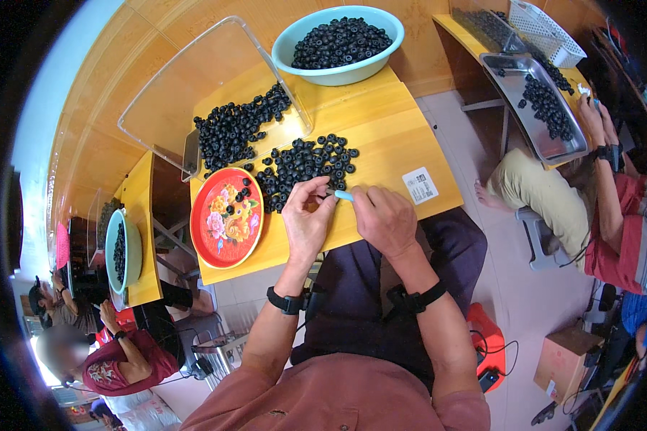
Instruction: Sorting black olives and removing stems using a small plastic tool at a processing table.
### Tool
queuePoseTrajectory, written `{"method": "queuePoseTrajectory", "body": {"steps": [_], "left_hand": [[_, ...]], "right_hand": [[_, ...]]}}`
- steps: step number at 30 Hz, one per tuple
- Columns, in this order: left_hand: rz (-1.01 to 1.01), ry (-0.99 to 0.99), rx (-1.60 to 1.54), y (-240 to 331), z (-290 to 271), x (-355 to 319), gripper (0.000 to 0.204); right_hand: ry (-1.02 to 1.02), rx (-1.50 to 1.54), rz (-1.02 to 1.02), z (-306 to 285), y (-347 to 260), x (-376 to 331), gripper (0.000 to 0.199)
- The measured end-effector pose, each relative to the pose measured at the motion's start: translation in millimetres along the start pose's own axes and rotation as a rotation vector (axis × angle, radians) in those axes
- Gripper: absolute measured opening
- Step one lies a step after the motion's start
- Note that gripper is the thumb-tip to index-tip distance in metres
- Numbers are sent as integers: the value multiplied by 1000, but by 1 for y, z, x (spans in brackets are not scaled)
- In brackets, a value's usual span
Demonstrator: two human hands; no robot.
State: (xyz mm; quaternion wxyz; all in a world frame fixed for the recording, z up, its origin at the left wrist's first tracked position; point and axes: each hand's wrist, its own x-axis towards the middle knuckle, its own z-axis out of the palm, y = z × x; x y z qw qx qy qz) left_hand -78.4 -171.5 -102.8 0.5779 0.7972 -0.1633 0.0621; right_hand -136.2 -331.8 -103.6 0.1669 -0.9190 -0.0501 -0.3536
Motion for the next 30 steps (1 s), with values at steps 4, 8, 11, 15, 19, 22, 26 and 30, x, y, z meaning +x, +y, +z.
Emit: {"method": "queuePoseTrajectory", "body": {"steps": [4,8,11,15,19,22,26,30], "left_hand": [[-37,-18,-42,1,1,-1,38],[-66,-18,-87,-2,1,-2,38],[-146,19,-319,-10,4,-2,34],[-144,0,-358,-9,0,-5,35],[-133,13,-377,-6,-1,-6,35],[-74,15,-341,-5,-2,-4,34],[-45,26,-295,-3,-5,-4,31],[48,124,-184,1,-19,-8,27]], "right_hand": [[-4,1,5,0,1,0,8],[-17,6,7,-1,0,1,9],[-20,21,16,-1,0,1,10],[-43,32,89,1,0,1,10],[-39,30,92,-1,0,3,10],[-39,5,97,-1,-2,3,10],[-17,46,97,0,-3,3,14],[7,14,93,1,-2,1,9]]}}
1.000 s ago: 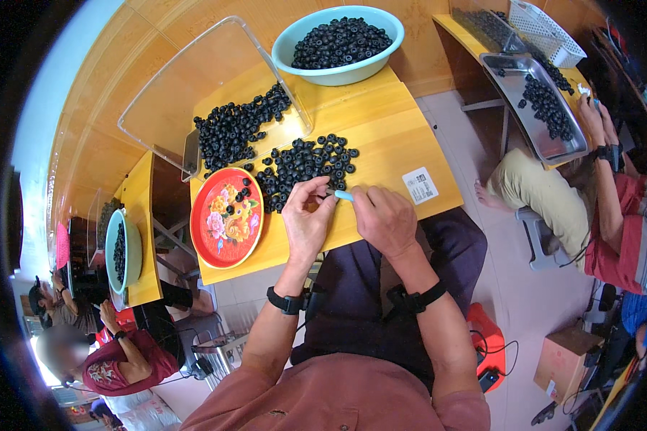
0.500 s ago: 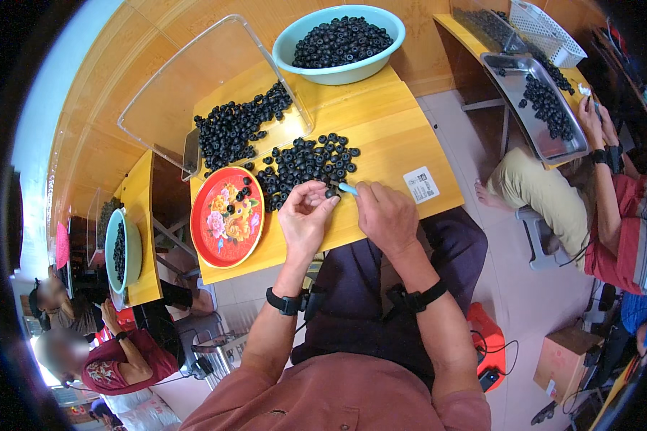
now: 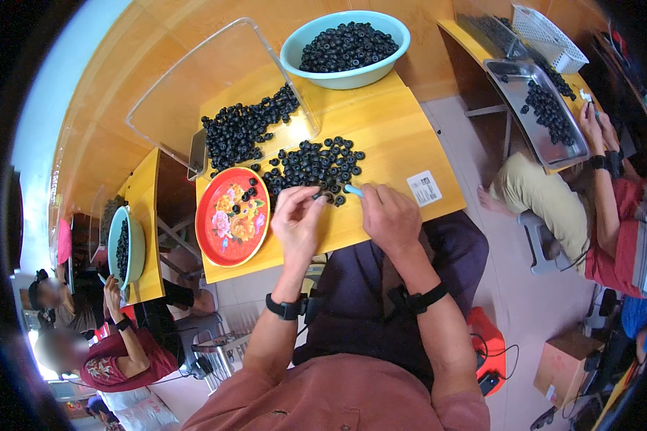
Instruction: Sorting black olives and removing stems using a small plastic tool at a processing table.
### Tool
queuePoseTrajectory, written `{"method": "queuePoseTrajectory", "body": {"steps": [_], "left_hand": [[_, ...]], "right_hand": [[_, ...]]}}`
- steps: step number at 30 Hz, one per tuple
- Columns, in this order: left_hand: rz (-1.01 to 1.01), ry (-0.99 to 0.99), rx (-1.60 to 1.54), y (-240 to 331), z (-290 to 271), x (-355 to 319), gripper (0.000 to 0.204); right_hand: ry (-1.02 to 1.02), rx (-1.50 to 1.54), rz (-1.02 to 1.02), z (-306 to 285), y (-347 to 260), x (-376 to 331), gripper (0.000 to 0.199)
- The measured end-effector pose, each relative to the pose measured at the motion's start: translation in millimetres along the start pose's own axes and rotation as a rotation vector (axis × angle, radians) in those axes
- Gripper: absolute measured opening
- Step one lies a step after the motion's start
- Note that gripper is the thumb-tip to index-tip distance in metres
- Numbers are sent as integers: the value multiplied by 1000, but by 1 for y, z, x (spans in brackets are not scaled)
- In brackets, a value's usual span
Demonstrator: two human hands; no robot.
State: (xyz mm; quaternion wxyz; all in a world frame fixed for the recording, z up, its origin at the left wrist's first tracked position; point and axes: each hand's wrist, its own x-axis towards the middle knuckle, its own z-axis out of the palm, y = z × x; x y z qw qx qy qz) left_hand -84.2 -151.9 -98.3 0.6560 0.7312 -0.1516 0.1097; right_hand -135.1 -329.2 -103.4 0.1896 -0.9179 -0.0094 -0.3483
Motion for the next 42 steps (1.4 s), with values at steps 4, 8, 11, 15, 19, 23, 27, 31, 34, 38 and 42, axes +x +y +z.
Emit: {"method": "queuePoseTrajectory", "body": {"steps": [4,8,11,15,19,23,27,31,34,38,42], "left_hand": [[97,143,317,3,-57,11,25],[181,150,640,14,-81,29,25],[253,36,733,16,-68,26,21],[187,-254,679,16,-22,10,18],[101,-267,683,6,-6,9,23],[87,-255,711,3,-7,11,25],[62,-233,680,6,-5,11,26],[77,-254,702,7,-4,13,27],[117,-219,682,2,-5,12,26],[-65,-124,431,4,-5,7,22],[-215,-133,324,9,1,3,20]], "right_hand": [[20,0,1,-1,-1,1,9],[15,-9,18,-1,2,0,9],[20,10,15,-2,1,0,9],[34,11,7,-1,0,1,8],[29,23,7,1,1,0,8],[8,12,23,1,2,-1,7],[17,3,19,-1,2,0,8],[18,4,17,-1,2,-1,8],[19,40,15,0,2,-1,13],[30,31,11,1,3,-1,14],[36,17,13,1,4,-1,10]]}}
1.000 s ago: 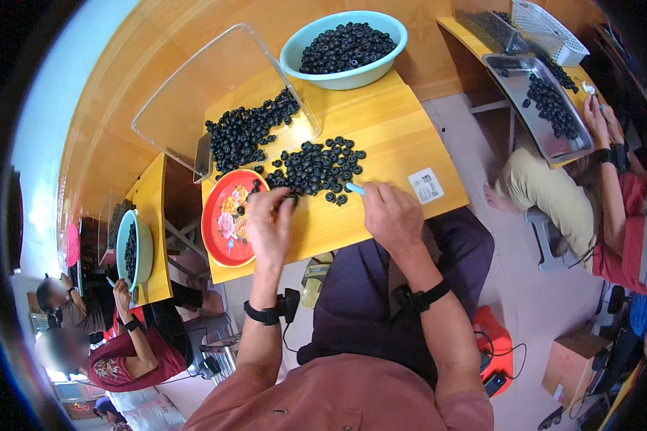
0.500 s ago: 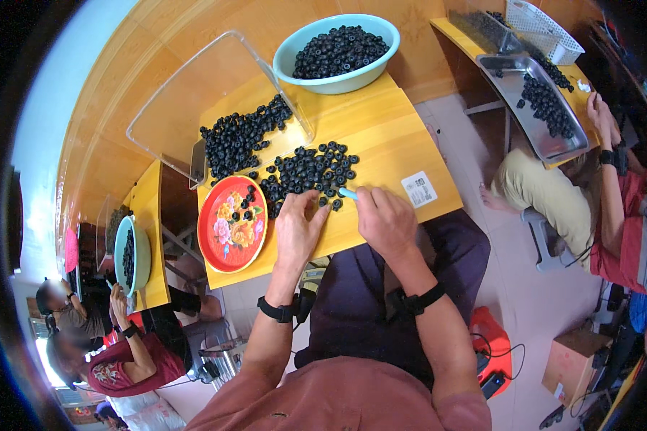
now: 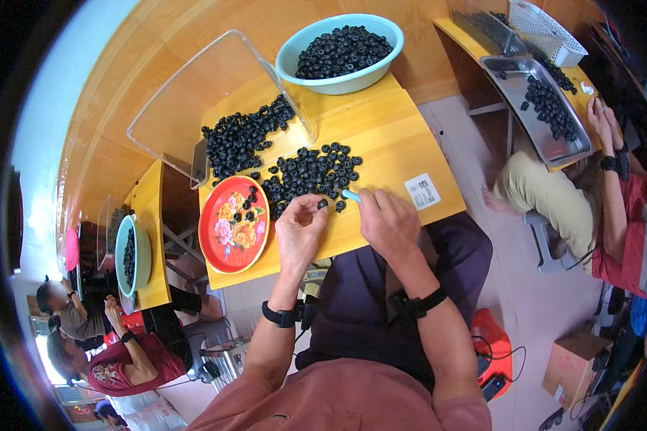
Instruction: Sorting black olives and removing stems using a small plastic tool at a processing table.
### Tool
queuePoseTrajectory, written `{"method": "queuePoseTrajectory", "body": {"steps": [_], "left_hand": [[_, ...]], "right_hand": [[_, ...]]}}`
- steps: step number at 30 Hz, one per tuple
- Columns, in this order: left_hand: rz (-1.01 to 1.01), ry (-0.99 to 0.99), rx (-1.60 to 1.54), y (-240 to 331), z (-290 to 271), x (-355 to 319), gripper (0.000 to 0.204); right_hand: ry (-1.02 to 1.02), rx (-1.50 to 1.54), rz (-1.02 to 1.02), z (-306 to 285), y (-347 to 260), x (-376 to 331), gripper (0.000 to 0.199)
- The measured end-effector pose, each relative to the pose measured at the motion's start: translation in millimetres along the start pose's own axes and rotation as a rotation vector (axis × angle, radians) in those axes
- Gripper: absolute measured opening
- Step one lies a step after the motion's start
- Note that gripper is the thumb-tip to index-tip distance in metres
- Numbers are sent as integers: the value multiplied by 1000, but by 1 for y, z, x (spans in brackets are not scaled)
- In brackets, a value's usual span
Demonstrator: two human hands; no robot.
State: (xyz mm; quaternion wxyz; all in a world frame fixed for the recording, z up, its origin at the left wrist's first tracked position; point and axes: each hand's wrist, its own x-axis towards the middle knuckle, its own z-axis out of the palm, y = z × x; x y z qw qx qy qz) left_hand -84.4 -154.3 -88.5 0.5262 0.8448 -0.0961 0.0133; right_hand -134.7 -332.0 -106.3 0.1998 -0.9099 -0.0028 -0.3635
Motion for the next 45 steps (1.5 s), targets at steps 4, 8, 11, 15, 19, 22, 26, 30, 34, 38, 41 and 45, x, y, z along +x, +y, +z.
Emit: {"method": "queuePoseTrajectory", "body": {"steps": [4,8,11,15,19,22,26,30,34,38,41,45], "left_hand": [[-102,17,-283,-6,12,0,21],[-4,64,-321,-18,18,-1,21],[61,57,-317,-14,19,-2,21],[63,31,-404,-14,21,-2,21],[30,12,-365,-16,20,-2,26],[-6,7,-465,-10,21,-2,37],[24,-8,-441,-11,21,-2,41],[62,-5,-447,-14,21,-3,36],[72,-30,-612,-22,19,-7,33],[129,-37,-608,-19,22,-13,34],[134,-13,-622,-16,23,-10,33],[185,5,-425,-14,16,-7,26]], "right_hand": [[-16,20,1,0,-1,-1,14],[-36,11,-13,0,-1,-1,13],[-44,23,-49,-1,1,0,14],[-31,9,-104,-3,0,1,10],[-35,25,-112,-2,0,0,10],[-33,24,-121,-3,1,0,11],[-38,17,-123,-3,0,1,11],[-67,23,-105,-5,-1,2,12],[-112,12,-40,-3,-2,5,9],[-89,37,-37,-1,0,2,9],[-79,9,-38,-1,-1,4,9],[-41,3,-36,2,-2,2,9]]}}
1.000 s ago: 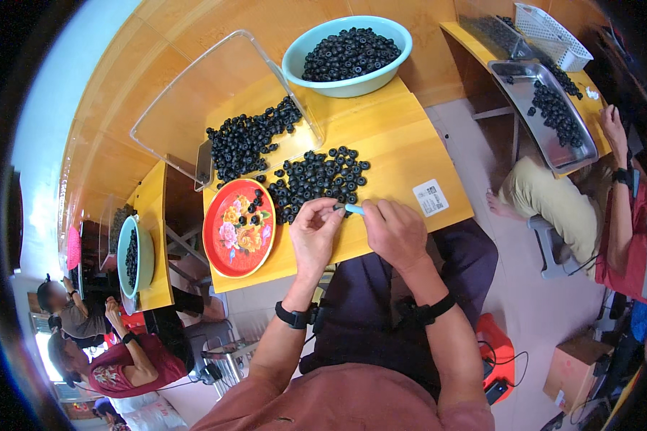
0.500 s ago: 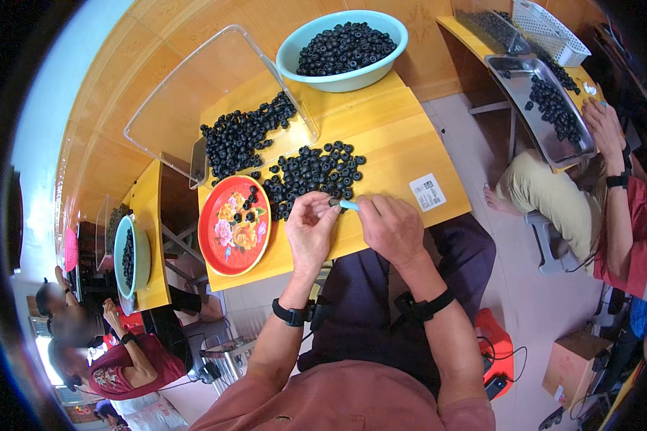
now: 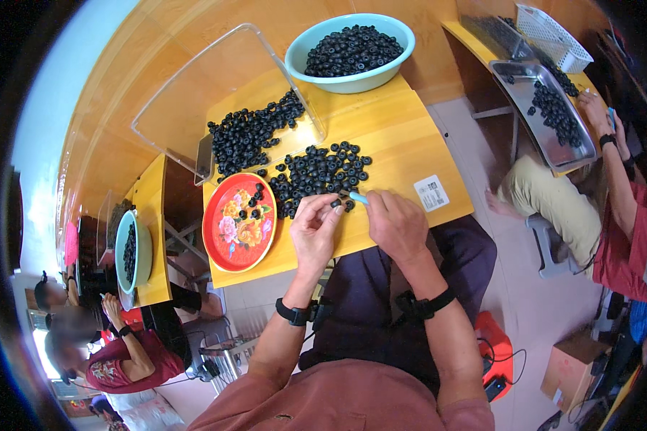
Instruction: Sorting black olives and removing stems using a small plastic tool at a processing table.
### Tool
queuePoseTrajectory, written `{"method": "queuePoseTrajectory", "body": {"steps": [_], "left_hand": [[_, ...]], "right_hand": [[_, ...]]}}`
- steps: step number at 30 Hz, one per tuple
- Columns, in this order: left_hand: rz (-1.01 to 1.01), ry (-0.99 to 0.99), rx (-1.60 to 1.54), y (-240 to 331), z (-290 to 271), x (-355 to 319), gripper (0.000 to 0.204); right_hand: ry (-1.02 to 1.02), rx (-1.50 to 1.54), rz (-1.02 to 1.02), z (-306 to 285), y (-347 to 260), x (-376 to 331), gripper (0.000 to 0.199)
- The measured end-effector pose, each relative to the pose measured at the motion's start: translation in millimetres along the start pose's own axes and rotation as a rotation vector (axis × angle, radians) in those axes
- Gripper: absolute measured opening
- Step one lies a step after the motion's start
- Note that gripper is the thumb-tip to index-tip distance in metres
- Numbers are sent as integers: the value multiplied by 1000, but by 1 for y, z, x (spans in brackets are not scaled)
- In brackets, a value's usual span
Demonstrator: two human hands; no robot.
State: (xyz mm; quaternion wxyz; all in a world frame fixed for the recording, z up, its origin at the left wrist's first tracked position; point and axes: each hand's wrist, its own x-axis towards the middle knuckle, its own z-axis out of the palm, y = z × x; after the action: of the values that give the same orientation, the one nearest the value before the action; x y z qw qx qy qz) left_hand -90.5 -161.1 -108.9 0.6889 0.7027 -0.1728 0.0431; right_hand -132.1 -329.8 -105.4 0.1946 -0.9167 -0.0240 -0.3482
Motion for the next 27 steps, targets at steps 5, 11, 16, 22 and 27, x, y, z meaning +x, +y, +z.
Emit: {"method": "queuePoseTrajectory", "body": {"steps": [5,11,16,22,27], "left_hand": [[62,33,132,7,-5,1,20],[334,122,700,38,-74,6,19],[289,128,1018,44,-105,22,28],[105,-103,719,32,-31,14,28],[76,-172,895,20,-2,20,27]], "right_hand": [[20,0,-1,1,-2,-2,9],[22,-29,23,-4,0,-4,9],[39,15,22,-2,0,-2,9],[30,9,31,-2,-1,-2,9],[44,8,36,-1,0,-2,9]]}}
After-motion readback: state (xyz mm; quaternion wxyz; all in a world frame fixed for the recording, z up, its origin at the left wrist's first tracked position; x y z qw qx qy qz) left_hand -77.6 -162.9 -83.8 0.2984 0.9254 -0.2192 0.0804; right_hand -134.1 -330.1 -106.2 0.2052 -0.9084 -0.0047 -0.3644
